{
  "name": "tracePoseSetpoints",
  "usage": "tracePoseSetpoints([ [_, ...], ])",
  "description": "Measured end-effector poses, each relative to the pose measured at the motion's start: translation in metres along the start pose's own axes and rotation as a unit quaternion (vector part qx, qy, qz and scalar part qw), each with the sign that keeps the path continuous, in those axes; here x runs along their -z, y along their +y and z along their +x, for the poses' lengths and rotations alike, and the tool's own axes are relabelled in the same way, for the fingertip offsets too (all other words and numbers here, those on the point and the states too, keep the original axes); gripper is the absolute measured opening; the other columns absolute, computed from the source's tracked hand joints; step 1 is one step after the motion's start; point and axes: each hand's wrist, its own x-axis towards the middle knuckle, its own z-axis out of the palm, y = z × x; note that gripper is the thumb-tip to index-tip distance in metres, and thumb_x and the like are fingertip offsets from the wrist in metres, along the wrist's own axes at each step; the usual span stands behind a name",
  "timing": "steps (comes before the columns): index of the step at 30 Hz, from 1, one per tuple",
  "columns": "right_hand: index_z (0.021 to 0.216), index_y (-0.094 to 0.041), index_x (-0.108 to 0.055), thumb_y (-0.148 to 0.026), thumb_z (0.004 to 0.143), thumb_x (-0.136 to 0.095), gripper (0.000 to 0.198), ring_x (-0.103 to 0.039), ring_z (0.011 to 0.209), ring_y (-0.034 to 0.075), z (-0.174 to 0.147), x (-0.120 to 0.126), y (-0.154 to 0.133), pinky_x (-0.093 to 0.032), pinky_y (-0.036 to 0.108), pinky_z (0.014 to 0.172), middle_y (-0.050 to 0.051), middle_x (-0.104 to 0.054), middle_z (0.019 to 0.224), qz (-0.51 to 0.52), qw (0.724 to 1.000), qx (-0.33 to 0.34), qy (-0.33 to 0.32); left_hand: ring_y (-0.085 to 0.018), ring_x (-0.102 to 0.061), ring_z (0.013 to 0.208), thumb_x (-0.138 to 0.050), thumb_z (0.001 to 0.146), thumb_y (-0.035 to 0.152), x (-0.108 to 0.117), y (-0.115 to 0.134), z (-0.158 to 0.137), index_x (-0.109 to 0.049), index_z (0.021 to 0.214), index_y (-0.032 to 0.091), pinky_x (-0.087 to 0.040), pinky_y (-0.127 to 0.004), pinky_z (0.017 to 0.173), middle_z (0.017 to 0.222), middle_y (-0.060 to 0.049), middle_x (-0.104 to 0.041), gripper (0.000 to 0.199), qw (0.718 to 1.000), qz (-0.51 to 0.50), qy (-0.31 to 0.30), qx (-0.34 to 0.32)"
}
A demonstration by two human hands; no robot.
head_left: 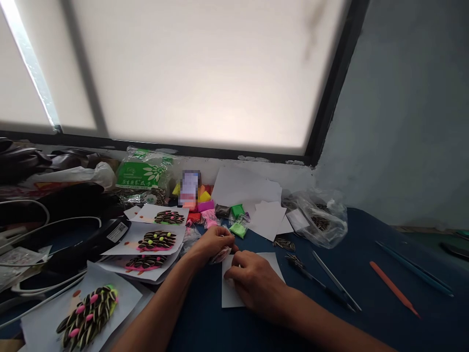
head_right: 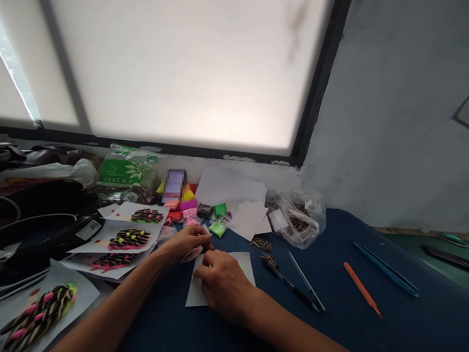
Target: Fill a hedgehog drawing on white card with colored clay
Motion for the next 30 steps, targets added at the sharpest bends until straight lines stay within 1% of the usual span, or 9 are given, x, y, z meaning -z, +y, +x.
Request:
tracePoseSetpoints([
  [6, 0.086, -0.018, -0.07, -0.004, 0.079, -0.056, 0.02, -0.051, 0.076, 0.016, -0.002, 0.002, 0.001, -0.039, 0.026, 0.066, 0.005, -0.06, 0.088, -0.028, 1.0, 0.008, -0.01, -0.01, -0.053, 0.05, -0.068, 0.063, 0.023, 0.0, 0.003, -0.002, -0.058, 0.062, 0.016, -0.041, -0.021, 0.05, 0.064, -0.003, -0.072, 0.013, 1.0, 0.011, 0.0, -0.003],
  [12, 0.082, -0.017, -0.068, -0.003, 0.081, -0.055, 0.019, -0.046, 0.073, 0.016, -0.005, -0.002, 0.002, -0.036, 0.028, 0.066, 0.006, -0.059, 0.086, -0.069, 0.997, 0.03, -0.012, -0.01, -0.051, 0.047, -0.07, 0.065, 0.026, -0.001, 0.004, -0.003, -0.057, 0.064, 0.017, -0.038, -0.021, 0.046, 0.065, -0.003, -0.072, 0.016, 1.0, 0.02, 0.006, 0.008],
  [18, 0.081, -0.015, -0.065, -0.002, 0.083, -0.051, 0.02, -0.044, 0.07, 0.017, -0.007, 0.0, 0.001, -0.034, 0.03, 0.065, 0.007, -0.057, 0.083, -0.105, 0.993, 0.053, -0.015, -0.009, -0.05, 0.046, -0.07, 0.067, 0.025, -0.002, 0.004, -0.004, -0.057, 0.064, 0.017, -0.037, -0.021, 0.047, 0.064, -0.002, -0.072, 0.016, 0.999, 0.03, 0.01, 0.008],
  [21, 0.079, -0.014, -0.063, -0.002, 0.086, -0.049, 0.02, -0.043, 0.068, 0.017, -0.006, 0.001, -0.002, -0.034, 0.03, 0.064, 0.006, -0.055, 0.078, -0.142, 0.986, 0.081, -0.004, -0.008, -0.046, 0.043, -0.07, 0.067, 0.026, -0.002, 0.003, -0.003, -0.056, 0.064, 0.017, -0.034, -0.021, 0.045, 0.064, -0.001, -0.071, 0.017, 0.999, 0.034, 0.012, 0.005],
  [25, 0.075, -0.014, -0.06, -0.002, 0.091, -0.044, 0.026, -0.042, 0.065, 0.016, -0.007, 0.001, -0.006, -0.034, 0.03, 0.061, 0.005, -0.053, 0.073, -0.18, 0.976, 0.12, 0.023, -0.007, -0.044, 0.042, -0.071, 0.066, 0.028, -0.002, 0.002, -0.001, -0.056, 0.065, 0.017, -0.032, -0.021, 0.044, 0.064, -0.001, -0.071, 0.019, 0.999, 0.038, 0.01, 0.004],
  [27, 0.074, -0.014, -0.06, -0.002, 0.092, -0.043, 0.027, -0.042, 0.063, 0.017, -0.008, 0.0, -0.006, -0.034, 0.031, 0.06, 0.005, -0.052, 0.071, -0.186, 0.974, 0.121, 0.037, -0.007, -0.043, 0.042, -0.071, 0.065, 0.029, -0.002, 0.002, -0.001, -0.056, 0.065, 0.017, -0.032, -0.021, 0.044, 0.064, -0.001, -0.071, 0.019, 0.999, 0.04, 0.01, 0.003],
  [30, 0.081, -0.013, -0.061, -0.002, 0.09, -0.044, 0.023, -0.044, 0.063, 0.017, -0.011, 0.0, -0.006, -0.034, 0.032, 0.06, 0.005, -0.053, 0.072, -0.176, 0.978, 0.102, 0.052, -0.008, -0.044, 0.042, -0.07, 0.066, 0.028, -0.002, 0.001, 0.0, -0.056, 0.066, 0.017, -0.032, -0.02, 0.044, 0.064, -0.002, -0.072, 0.018, 0.999, 0.042, 0.01, 0.003],
])
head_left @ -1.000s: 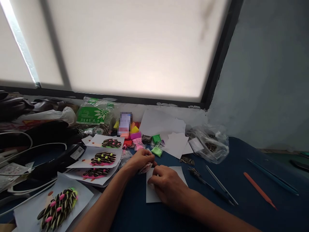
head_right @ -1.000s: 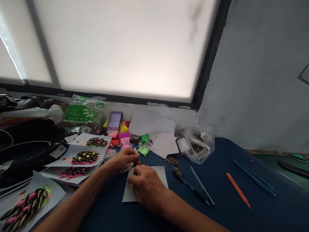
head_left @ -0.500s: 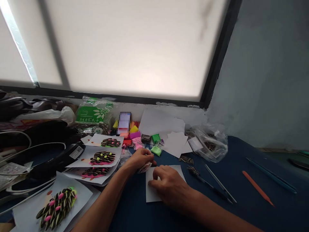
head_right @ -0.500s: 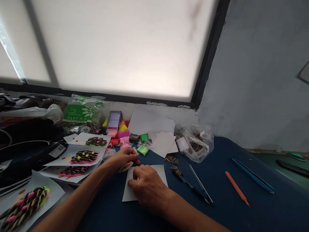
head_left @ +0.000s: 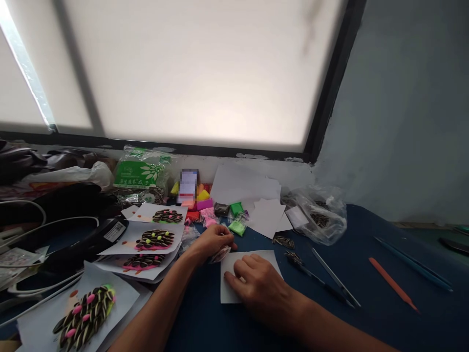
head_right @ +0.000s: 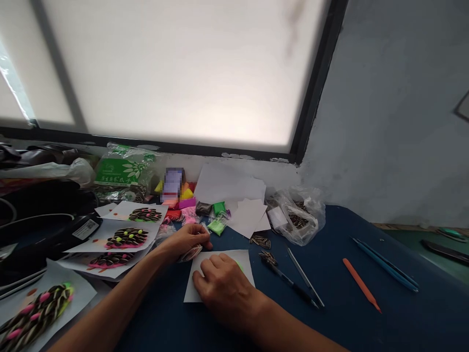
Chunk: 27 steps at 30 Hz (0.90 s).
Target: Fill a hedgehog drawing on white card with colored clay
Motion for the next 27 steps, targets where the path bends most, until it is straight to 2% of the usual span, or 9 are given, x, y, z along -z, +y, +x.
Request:
tracePoseSetpoints([
  [5, 0.076, -0.016, -0.059, -0.002, 0.083, -0.047, 0.02, -0.045, 0.066, 0.017, -0.003, -0.001, 0.002, -0.036, 0.03, 0.063, 0.004, -0.052, 0.072, 0.034, 0.999, -0.041, -0.005, -0.007, -0.043, 0.04, -0.071, 0.066, 0.032, 0.001, -0.002, 0.001, -0.055, 0.066, 0.018, -0.032, -0.02, 0.04, 0.065, -0.001, -0.071, 0.021, 1.0, 0.004, -0.003, 0.0],
  [11, 0.074, -0.015, -0.06, -0.002, 0.085, -0.044, 0.023, -0.043, 0.064, 0.018, -0.004, -0.007, 0.0, -0.035, 0.031, 0.06, 0.006, -0.053, 0.074, 0.013, 1.0, -0.021, 0.002, -0.007, -0.051, 0.04, -0.07, 0.069, 0.03, 0.0, -0.003, 0.002, -0.054, 0.069, 0.017, -0.036, -0.018, 0.041, 0.064, 0.0, -0.07, 0.02, 1.0, 0.009, -0.012, -0.006],
  [15, 0.079, -0.013, -0.061, -0.002, 0.09, -0.04, 0.026, -0.043, 0.064, 0.018, -0.007, -0.008, -0.002, -0.036, 0.032, 0.06, 0.006, -0.052, 0.074, 0.009, 1.0, -0.006, 0.018, -0.01, -0.058, 0.039, -0.069, 0.072, 0.032, -0.002, -0.001, 0.0, -0.051, 0.071, 0.019, -0.036, -0.019, 0.038, 0.064, 0.001, -0.07, 0.022, 1.0, 0.01, -0.028, -0.004],
  [20, 0.094, -0.01, -0.063, -0.002, 0.092, -0.04, 0.025, -0.046, 0.065, 0.019, -0.011, -0.004, -0.004, -0.035, 0.033, 0.059, 0.008, -0.055, 0.077, 0.001, 0.999, -0.017, 0.047, -0.01, -0.058, 0.038, -0.067, 0.072, 0.029, -0.002, 0.0, 0.0, -0.051, 0.07, 0.019, -0.036, -0.019, 0.036, 0.063, 0.002, -0.07, 0.019, 0.999, 0.018, -0.033, -0.009],
  [27, 0.092, -0.011, -0.065, -0.002, 0.09, -0.041, 0.026, -0.044, 0.066, 0.02, -0.013, -0.005, -0.005, -0.034, 0.033, 0.06, 0.008, -0.055, 0.076, 0.014, 0.997, -0.043, 0.067, -0.01, -0.057, 0.039, -0.065, 0.071, 0.029, 0.0, -0.004, 0.003, -0.052, 0.07, 0.019, -0.037, -0.019, 0.038, 0.064, 0.001, -0.071, 0.017, 0.999, 0.028, -0.027, -0.022],
])
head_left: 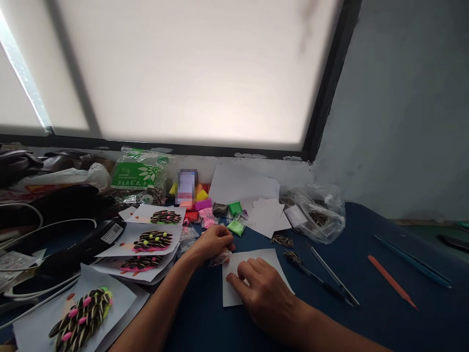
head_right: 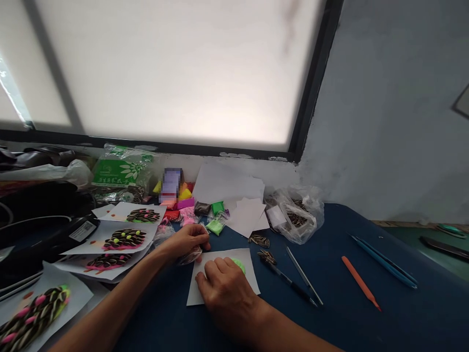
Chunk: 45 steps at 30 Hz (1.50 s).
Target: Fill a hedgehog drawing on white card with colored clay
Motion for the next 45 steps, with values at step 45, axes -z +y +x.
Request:
tracePoseSetpoints([
  [45, 0.068, -0.018, -0.067, -0.008, 0.083, -0.068, 0.018, -0.05, 0.064, 0.011, 0.055, -0.02, 0.068, -0.036, 0.023, 0.06, -0.002, -0.055, 0.072, 0.291, 0.913, -0.28, 0.064, -0.003, -0.028, 0.03, -0.078, 0.049, 0.071, -0.011, 0.01, 0.001, -0.06, 0.049, 0.014, -0.015, -0.019, 0.035, 0.033, 0.006, -0.041, 0.06, 0.977, -0.199, 0.036, -0.071],
])
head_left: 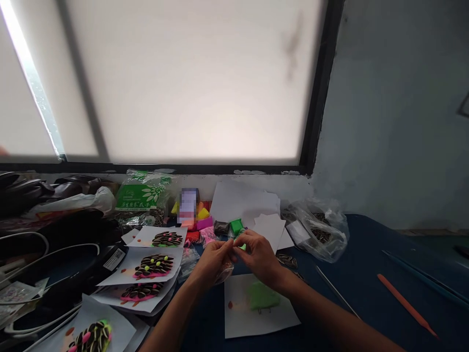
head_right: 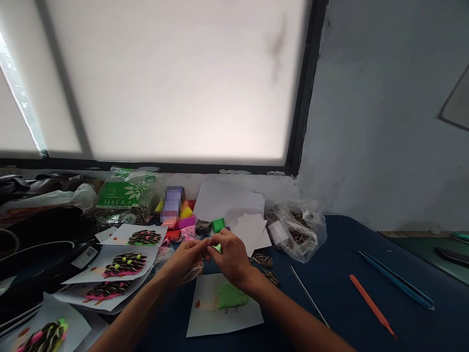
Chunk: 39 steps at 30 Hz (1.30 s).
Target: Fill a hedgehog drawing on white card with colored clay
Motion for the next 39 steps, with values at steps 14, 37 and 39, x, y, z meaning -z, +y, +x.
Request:
tracePoseSetpoints([
  [14, 0.077, -0.018, -0.069, -0.013, 0.085, -0.067, 0.01, -0.054, 0.068, 0.012, -0.01, 0.01, -0.037, -0.043, 0.022, 0.061, 0.001, -0.058, 0.08, 0.01, 0.999, 0.038, -0.035, -0.009, -0.043, 0.036, -0.075, 0.063, 0.052, 0.011, 0.002, 0.006, -0.059, 0.066, 0.017, -0.032, -0.021, 0.039, 0.042, 0.007, -0.049, 0.039, 0.982, -0.07, 0.178, 0.0],
  [37, 0.076, -0.018, -0.065, -0.011, 0.085, -0.059, 0.013, -0.053, 0.066, 0.014, -0.004, 0.013, -0.018, -0.036, 0.024, 0.06, 0.002, -0.058, 0.08, -0.126, 0.991, -0.03, -0.04, -0.011, -0.054, 0.049, -0.085, 0.05, 0.04, -0.009, 0.009, -0.001, -0.065, 0.075, 0.013, -0.039, -0.019, 0.045, 0.054, 0.004, -0.058, 0.042, 0.992, -0.01, 0.113, -0.056],
  [39, 0.076, -0.019, -0.066, -0.013, 0.084, -0.059, 0.012, -0.054, 0.066, 0.013, -0.003, 0.015, -0.017, -0.038, 0.024, 0.06, 0.002, -0.059, 0.082, -0.104, 0.993, -0.035, -0.032, -0.012, -0.057, 0.051, -0.086, 0.049, 0.037, -0.009, 0.01, -0.001, -0.067, 0.078, 0.012, -0.044, -0.022, 0.05, 0.059, 0.001, -0.063, 0.043, 0.995, -0.014, 0.09, -0.042],
])
